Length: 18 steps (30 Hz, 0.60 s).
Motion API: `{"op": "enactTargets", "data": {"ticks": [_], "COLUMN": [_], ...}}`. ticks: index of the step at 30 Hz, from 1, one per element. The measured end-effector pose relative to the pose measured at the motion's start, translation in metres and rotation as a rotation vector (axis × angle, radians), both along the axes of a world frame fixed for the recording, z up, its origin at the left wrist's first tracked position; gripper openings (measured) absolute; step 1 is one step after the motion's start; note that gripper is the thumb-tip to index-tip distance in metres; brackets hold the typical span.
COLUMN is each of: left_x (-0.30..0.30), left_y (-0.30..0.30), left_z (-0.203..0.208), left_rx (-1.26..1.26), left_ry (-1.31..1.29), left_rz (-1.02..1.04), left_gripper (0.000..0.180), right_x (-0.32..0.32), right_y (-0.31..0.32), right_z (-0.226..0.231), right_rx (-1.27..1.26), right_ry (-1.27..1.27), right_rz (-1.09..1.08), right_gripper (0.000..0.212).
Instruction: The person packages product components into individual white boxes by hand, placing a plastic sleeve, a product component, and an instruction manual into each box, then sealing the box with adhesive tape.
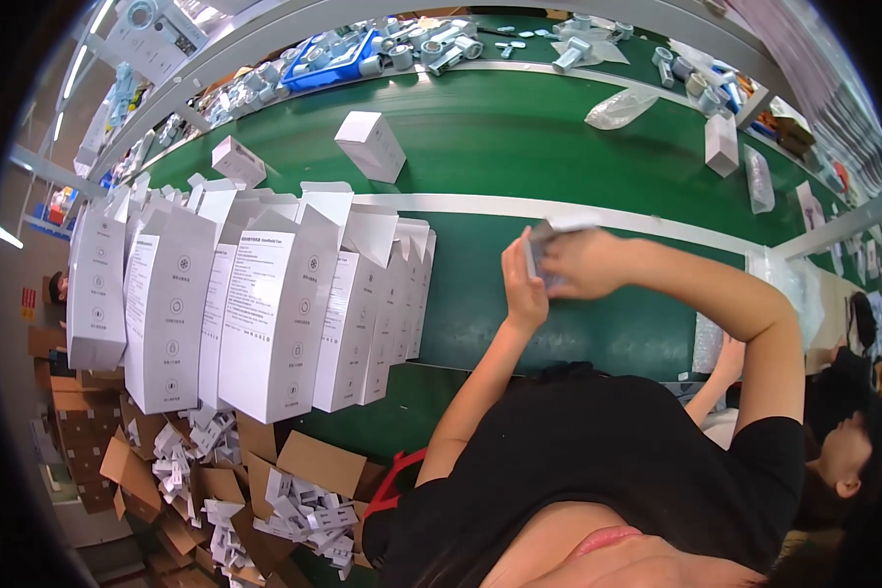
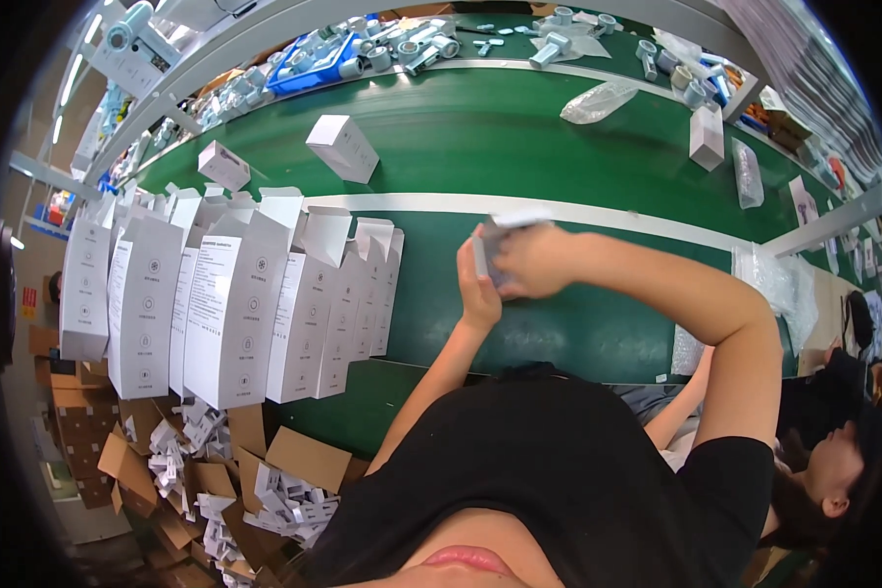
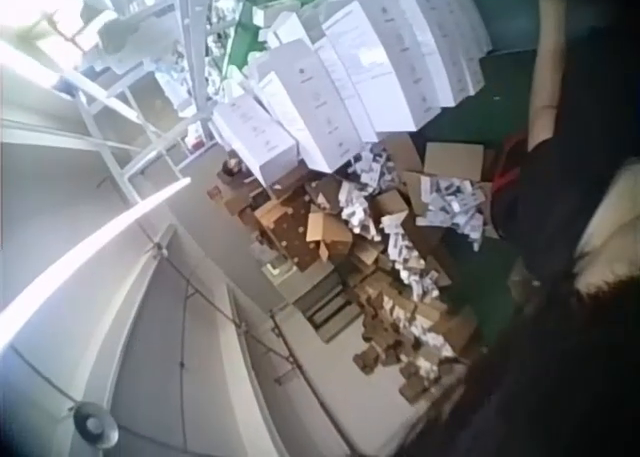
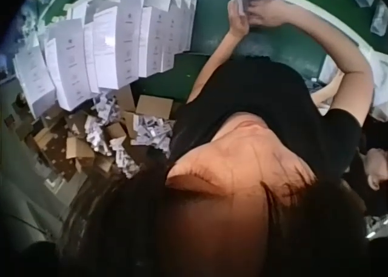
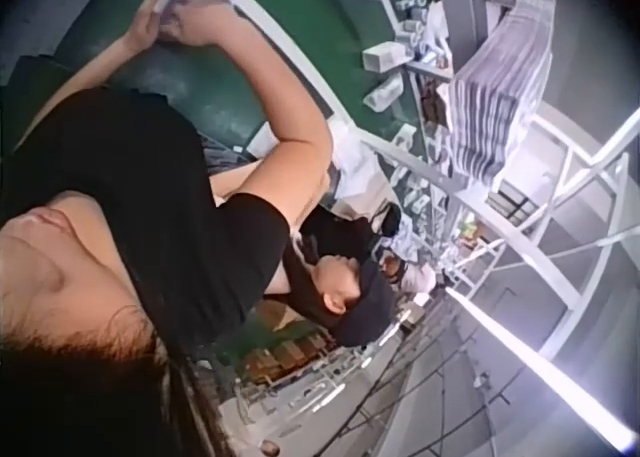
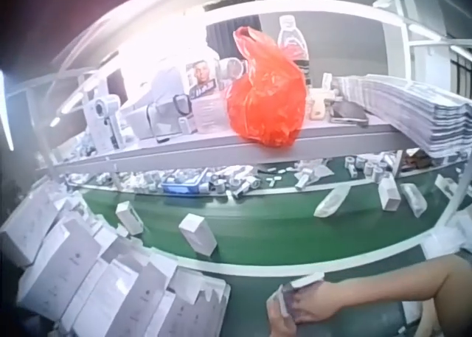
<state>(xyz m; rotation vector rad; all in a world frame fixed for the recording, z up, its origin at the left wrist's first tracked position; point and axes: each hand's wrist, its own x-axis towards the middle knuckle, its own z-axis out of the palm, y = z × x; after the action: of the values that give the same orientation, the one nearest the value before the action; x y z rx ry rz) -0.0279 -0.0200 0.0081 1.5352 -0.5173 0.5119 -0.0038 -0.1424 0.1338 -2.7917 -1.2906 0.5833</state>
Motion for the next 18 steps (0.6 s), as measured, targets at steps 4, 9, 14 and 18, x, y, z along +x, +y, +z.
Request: {"op": "enactTargets", "data": {"ticks": [4,9,14,18], "left_x": [0.006,-0.007,-0.017,-0.029], "left_y": [0.006,0.016,0.023,0.012], "left_z": [-0.003,-0.004,0.007,0.025], "left_rx": [0.0,-0.001,0.009,0.464], "left_ry": [0.031,0.164,0.181,0.067], "left_rz": [-0.005,-0.005,-0.018,0.391], "left_gripper": [0.064,0.063,0.053,0.055], "right_x": [0.004,0.004,0.017,0.003], "right_y": [-0.009,-0.021,-0.013,0.011], "right_z": [0.024,0.026,0.011,-0.05], "right_rx": [0.153,0.326,0.304,0.069], "right_ry": [-0.079,-0.192,-0.224,-0.471], "right_rz": [0.011,0.101,0.117,0.03], "right_gripper": [0.028,0.017,0.008,0.015]}}
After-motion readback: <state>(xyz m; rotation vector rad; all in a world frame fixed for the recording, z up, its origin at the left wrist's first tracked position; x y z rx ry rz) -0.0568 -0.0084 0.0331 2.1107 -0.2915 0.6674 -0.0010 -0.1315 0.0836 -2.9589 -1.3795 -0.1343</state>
